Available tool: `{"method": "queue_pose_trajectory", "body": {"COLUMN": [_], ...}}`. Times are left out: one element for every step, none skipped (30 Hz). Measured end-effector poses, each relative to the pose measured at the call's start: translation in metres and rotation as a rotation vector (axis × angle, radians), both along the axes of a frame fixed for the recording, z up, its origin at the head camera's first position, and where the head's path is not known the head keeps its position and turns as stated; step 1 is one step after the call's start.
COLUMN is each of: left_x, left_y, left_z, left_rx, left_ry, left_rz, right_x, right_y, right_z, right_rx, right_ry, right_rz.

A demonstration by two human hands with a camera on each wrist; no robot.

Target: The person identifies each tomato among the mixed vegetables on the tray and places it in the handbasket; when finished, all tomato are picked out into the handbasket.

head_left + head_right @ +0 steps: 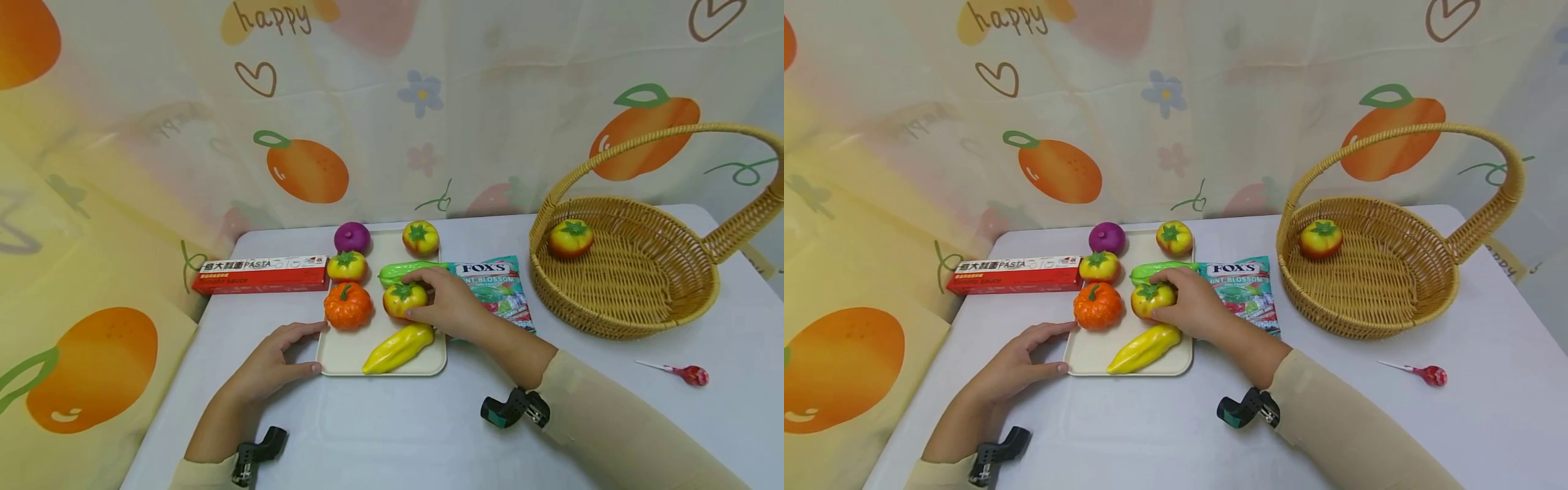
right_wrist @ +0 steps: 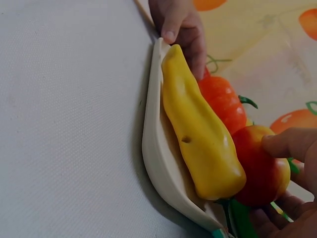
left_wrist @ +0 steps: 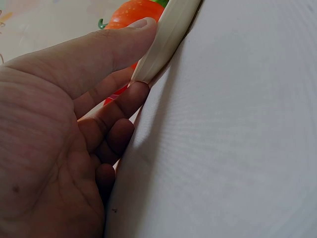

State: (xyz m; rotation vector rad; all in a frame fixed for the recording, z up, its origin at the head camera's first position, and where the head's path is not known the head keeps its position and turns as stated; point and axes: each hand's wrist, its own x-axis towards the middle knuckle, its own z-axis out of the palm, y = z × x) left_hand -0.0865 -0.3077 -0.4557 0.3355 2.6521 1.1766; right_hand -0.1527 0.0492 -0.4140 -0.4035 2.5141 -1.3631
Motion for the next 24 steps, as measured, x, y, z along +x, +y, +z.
{"method": "queue_pose_trajectory", "body": {"left_x": [0.0, 0.0, 0.0, 0.0, 0.0, 0.0, 0.0, 0.0, 0.0, 0.0, 0.0, 0.0, 0.0, -0.001, -0.001, -0.001, -0.002, -0.002, -0.002, -0.002, -0.002, -0.001, -0.001, -0.001], "left_y": [0.0, 0.0, 0.0, 0.0, 0.0, 0.0, 0.0, 0.0, 0.0, 0.0, 0.001, 0.001, 0.001, 0.001, 0.001, 0.001, 0.001, 0.0, 0.0, 0.0, -0.001, -0.001, -0.001, -0.001], "left_z": [0.0, 0.0, 0.0, 0.001, 0.001, 0.001, 0.001, 0.001, 0.001, 0.001, 0.001, 0.001, 0.001, 0.001, 0.0, 0.0, -0.001, -0.001, -0.002, -0.002, -0.002, -0.003, -0.003, -0.003], "left_rx": [0.0, 0.003, 0.004, 0.005, 0.002, 0.004, 0.002, 0.002, -0.002, 0.001, 0.001, 0.006, 0.007, 0.01, 0.014, 0.02, 0.021, 0.025, 0.023, 0.023, 0.025, 0.026, 0.026, 0.024], "left_ry": [0.003, 0.001, 0.002, 0.004, 0.006, 0.007, 0.007, 0.004, 0.005, 0.001, -0.003, -0.006, -0.011, -0.011, -0.01, -0.009, -0.006, -0.005, -0.005, -0.004, -0.006, -0.007, -0.008, -0.009], "left_rz": [-0.002, 0.001, -0.001, -0.001, -0.003, -0.002, -0.005, -0.003, -0.006, -0.004, -0.003, 0.001, 0.002, 0.003, 0.001, 0.002, -0.001, -0.001, -0.003, -0.004, -0.004, -0.004, -0.004, -0.004], "right_x": [0.0, 0.001, 0.001, 0.002, 0.002, 0.002, 0.002, 0.003, 0.003, 0.003, 0.003, 0.003, 0.004, 0.004, 0.004, 0.004, 0.004, 0.004, 0.005, 0.005, 0.005, 0.006, 0.006, 0.007], "right_y": [0.0, 0.0, 0.0, 0.001, 0.001, 0.002, 0.003, 0.004, 0.004, 0.005, 0.006, 0.007, 0.008, 0.009, 0.01, 0.011, 0.012, 0.014, 0.015, 0.016, 0.018, 0.02, 0.021, 0.023], "right_z": [0.001, 0.001, 0.002, 0.002, 0.003, 0.004, 0.005, 0.006, 0.007, 0.008, 0.01, 0.011, 0.012, 0.013, 0.014, 0.014, 0.015, 0.016, 0.017, 0.018, 0.019, 0.02, 0.021, 0.022], "right_rx": [-0.001, -0.003, -0.006, -0.011, -0.015, -0.018, -0.024, -0.03, -0.036, -0.043, -0.048, -0.057, -0.066, -0.073, -0.08, -0.088, -0.094, -0.098, -0.101, -0.102, -0.103, -0.103, -0.102, -0.102], "right_ry": [-0.001, -0.003, -0.005, -0.006, -0.006, -0.004, -0.002, 0.0, 0.001, 0.002, 0.001, -0.001, -0.003, -0.005, -0.004, -0.004, -0.001, 0.001, 0.003, 0.006, 0.007, 0.009, 0.012, 0.013], "right_rz": [-0.001, -0.002, -0.003, -0.004, -0.004, -0.005, -0.004, -0.004, -0.004, -0.003, -0.002, -0.002, -0.003, -0.003, -0.004, -0.006, -0.004, -0.004, -0.003, -0.001, -0.001, 0.001, 0.002, 0.001]}}
